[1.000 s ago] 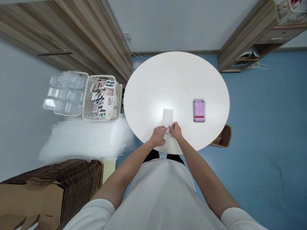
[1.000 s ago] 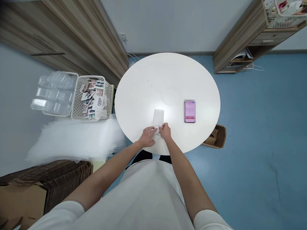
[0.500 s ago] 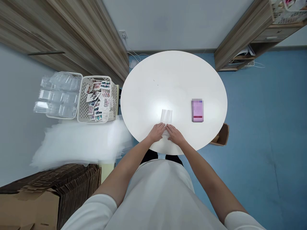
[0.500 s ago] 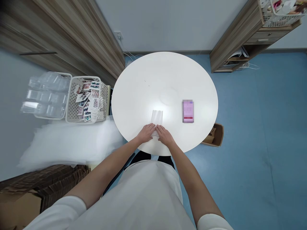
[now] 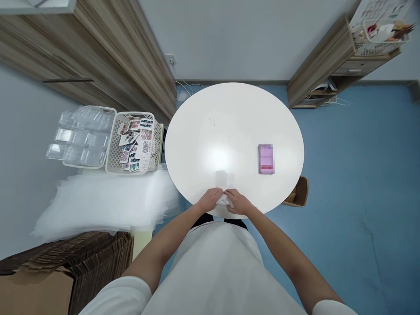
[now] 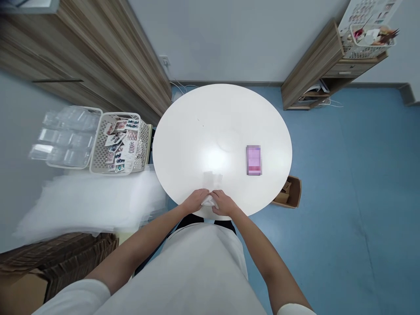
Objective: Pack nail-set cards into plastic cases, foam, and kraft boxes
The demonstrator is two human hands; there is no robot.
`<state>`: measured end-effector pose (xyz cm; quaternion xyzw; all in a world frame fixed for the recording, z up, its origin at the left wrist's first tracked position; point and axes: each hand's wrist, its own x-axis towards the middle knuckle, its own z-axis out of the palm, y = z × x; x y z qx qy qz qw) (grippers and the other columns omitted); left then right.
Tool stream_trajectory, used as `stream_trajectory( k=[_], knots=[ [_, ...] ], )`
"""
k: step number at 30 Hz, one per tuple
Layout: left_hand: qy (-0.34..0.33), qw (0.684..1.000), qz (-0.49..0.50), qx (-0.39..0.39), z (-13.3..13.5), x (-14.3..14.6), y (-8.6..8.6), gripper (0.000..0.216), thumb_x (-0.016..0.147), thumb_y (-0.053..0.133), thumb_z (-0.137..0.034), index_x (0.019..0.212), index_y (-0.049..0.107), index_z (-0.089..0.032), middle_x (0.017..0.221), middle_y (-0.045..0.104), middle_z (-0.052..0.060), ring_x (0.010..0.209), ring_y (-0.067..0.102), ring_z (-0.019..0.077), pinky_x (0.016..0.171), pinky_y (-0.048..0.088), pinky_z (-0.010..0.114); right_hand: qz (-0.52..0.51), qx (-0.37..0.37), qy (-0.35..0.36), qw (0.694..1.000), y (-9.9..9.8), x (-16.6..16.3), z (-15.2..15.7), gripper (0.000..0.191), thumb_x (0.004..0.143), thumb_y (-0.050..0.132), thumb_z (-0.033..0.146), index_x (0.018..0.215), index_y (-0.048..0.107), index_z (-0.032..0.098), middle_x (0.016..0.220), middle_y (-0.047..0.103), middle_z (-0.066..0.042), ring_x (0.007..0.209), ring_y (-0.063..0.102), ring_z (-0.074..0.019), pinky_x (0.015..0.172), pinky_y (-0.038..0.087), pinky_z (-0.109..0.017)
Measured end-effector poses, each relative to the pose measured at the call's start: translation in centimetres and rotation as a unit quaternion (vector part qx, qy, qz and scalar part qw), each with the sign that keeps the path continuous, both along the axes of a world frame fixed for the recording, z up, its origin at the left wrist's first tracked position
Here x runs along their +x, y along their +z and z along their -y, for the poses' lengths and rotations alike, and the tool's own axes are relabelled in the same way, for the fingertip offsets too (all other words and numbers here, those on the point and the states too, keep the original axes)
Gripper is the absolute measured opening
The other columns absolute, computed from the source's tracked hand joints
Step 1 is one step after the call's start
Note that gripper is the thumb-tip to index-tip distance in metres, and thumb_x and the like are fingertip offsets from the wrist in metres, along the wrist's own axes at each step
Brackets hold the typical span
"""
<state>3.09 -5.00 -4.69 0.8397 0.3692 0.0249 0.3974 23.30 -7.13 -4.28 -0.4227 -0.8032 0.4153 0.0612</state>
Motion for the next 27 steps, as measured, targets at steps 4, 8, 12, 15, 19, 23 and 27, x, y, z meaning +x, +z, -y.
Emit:
stream_trajectory(
  k=[4,8,12,15,19,23,27],
  knots=[
    [0.042,0.999,0.000,-0.001,-0.1,0.0,0.0,0.045,0.071,0.045,-0.011,0.115,0.046,-0.019,0.120,0.050,0.011,0.116,0.042,0.0233,0.097,0.033,0.040,0.006,-0.021,0.008,1.000,0.0,0.3,-0.8,0.058,0.068,0.058,0.022,0.123,0.041,0.016,0.123,0.044,-0.014,0.115,0.038,-0.0279,0.089,0.042,-0.044],
    [0.105,0.992,-0.060,0.036,-1.0,0.3,-0.3,0.037,0.068,0.054,-0.018,0.105,0.054,-0.020,0.131,0.040,0.012,0.127,0.026,0.0309,0.100,0.024,0.048,0.061,0.001,-0.082,0.995,-0.8,-0.1,-1.1,0.038,0.071,0.054,0.013,0.109,0.053,0.021,0.129,0.039,-0.014,0.121,0.032,-0.0313,0.092,0.036,-0.052],
    [0.056,0.997,-0.061,0.009,-1.3,0.1,-0.7,0.040,0.070,0.049,-0.013,0.109,0.052,-0.019,0.132,0.041,0.011,0.128,0.027,0.0270,0.100,0.025,0.046,0.054,-0.036,-0.160,0.985,-1.8,-0.7,-0.1,0.037,0.075,0.051,0.013,0.111,0.051,0.021,0.140,0.025,-0.013,0.130,0.019,-0.0324,0.097,0.030,-0.055],
    [0.029,0.999,-0.044,0.001,-1.4,0.0,-0.6,0.046,0.072,0.046,-0.013,0.118,0.044,-0.018,0.131,0.043,0.011,0.127,0.029,0.0245,0.101,0.023,0.044,0.010,-0.096,-0.142,0.985,-1.7,-0.5,0.0,0.038,0.077,0.050,0.018,0.115,0.048,0.019,0.142,0.023,-0.013,0.133,0.014,-0.0303,0.097,0.031,-0.051],
    [0.081,0.996,-0.043,-0.021,-2.1,0.4,0.3,0.041,0.077,0.044,-0.019,0.117,0.042,-0.020,0.118,0.052,0.009,0.116,0.042,0.0231,0.099,0.026,0.042,-0.048,-0.128,-0.167,0.976,-0.5,0.1,-1.1,0.041,0.080,0.048,0.029,0.120,0.045,0.021,0.135,0.038,-0.010,0.127,0.029,-0.0257,0.098,0.033,-0.045],
    [0.156,0.983,-0.080,-0.061,-3.0,1.2,0.7,0.026,0.081,0.040,-0.025,0.106,0.045,-0.020,0.101,0.056,0.007,0.102,0.049,0.0234,0.090,0.032,0.041,-0.065,-0.165,-0.277,0.944,-0.2,-0.1,-2.1,0.037,0.080,0.045,0.034,0.115,0.048,0.022,0.112,0.056,-0.007,0.102,0.053,-0.0202,0.087,0.043,-0.039],
    [0.213,0.969,-0.090,-0.089,-3.2,1.9,0.2,0.023,0.084,0.038,-0.031,0.102,0.048,-0.021,0.095,0.057,0.006,0.098,0.049,0.0241,0.085,0.034,0.041,-0.072,-0.176,-0.384,0.904,-1.2,-0.8,-2.7,0.034,0.078,0.047,0.035,0.109,0.051,0.021,0.103,0.058,-0.006,0.091,0.056,-0.0189,0.079,0.047,-0.036]
  ],
)
